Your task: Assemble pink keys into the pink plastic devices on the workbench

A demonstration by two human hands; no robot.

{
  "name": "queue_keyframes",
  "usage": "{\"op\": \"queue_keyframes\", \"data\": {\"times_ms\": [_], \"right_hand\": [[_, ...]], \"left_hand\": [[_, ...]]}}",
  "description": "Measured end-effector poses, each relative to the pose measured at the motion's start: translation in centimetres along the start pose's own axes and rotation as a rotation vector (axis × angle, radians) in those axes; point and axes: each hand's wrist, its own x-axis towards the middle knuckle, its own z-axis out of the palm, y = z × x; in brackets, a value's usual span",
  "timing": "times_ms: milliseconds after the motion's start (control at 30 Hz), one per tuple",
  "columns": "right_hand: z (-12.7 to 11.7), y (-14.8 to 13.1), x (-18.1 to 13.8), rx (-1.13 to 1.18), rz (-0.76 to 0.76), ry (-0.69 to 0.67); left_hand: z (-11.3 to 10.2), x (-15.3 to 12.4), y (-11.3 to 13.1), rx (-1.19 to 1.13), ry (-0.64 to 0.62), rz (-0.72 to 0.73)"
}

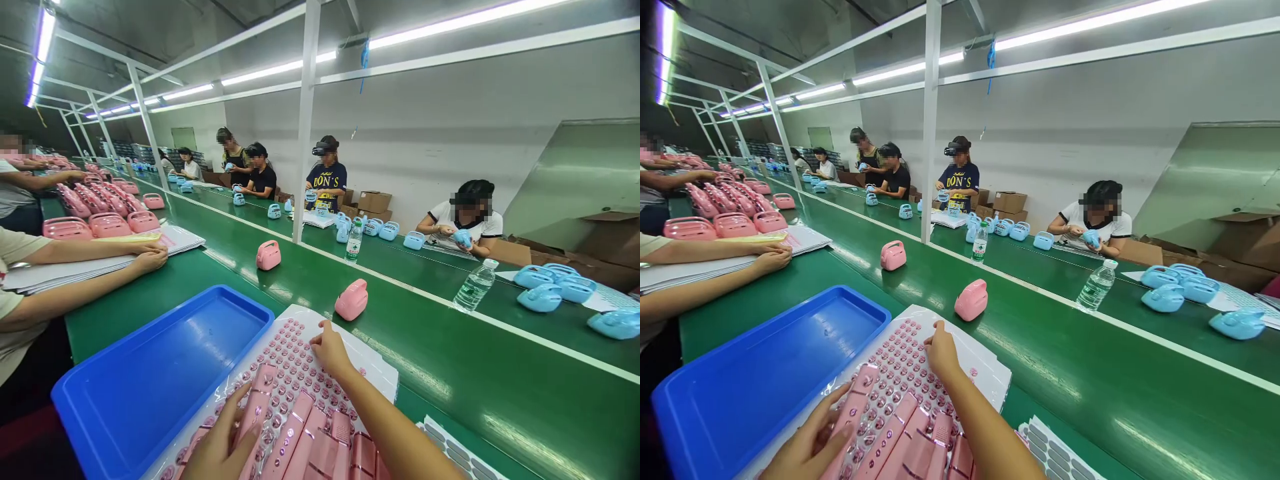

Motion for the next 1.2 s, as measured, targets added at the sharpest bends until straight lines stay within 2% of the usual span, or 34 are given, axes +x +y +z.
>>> {"op": "queue_keyframes", "data": {"times_ms": [67,133,267,433,567,700,833,900,1067,1200], "right_hand": [[0.7,-0.6,0.1,-0.042,0.004,0.005],[1.1,-1.2,0.0,-0.082,0.016,0.015],[1.2,-1.7,0.1,-0.126,0.035,0.029],[1.5,-1.5,0.2,-0.114,0.044,0.046],[1.9,-0.8,0.3,-0.077,0.046,0.051],[1.8,-0.1,0.8,-0.026,0.059,0.025],[1.4,-0.3,1.2,0.0,0.107,0.002],[1.2,-0.7,1.3,0.002,0.154,0.0],[0.9,-1.0,1.9,0.066,0.232,-0.021],[0.6,-0.7,2.3,0.206,0.254,-0.058]], "left_hand": [[0.2,1.9,-0.2,0.365,-0.072,0.067],[0.5,3.2,0.1,0.6,-0.13,0.096],[1.0,3.7,1.1,0.809,-0.156,0.145],[0.9,3.0,1.7,1.02,-0.037,0.188],[1.3,2.3,1.8,1.087,-0.026,0.132],[2.6,1.0,2.7,1.116,-0.015,0.13],[4.6,-0.6,3.6,1.032,-0.292,0.128],[5.4,-0.8,3.5,1.007,-0.357,0.087],[6.4,-0.1,1.8,0.97,-0.33,0.055],[6.1,0.4,1.7,0.878,-0.316,0.105]]}}
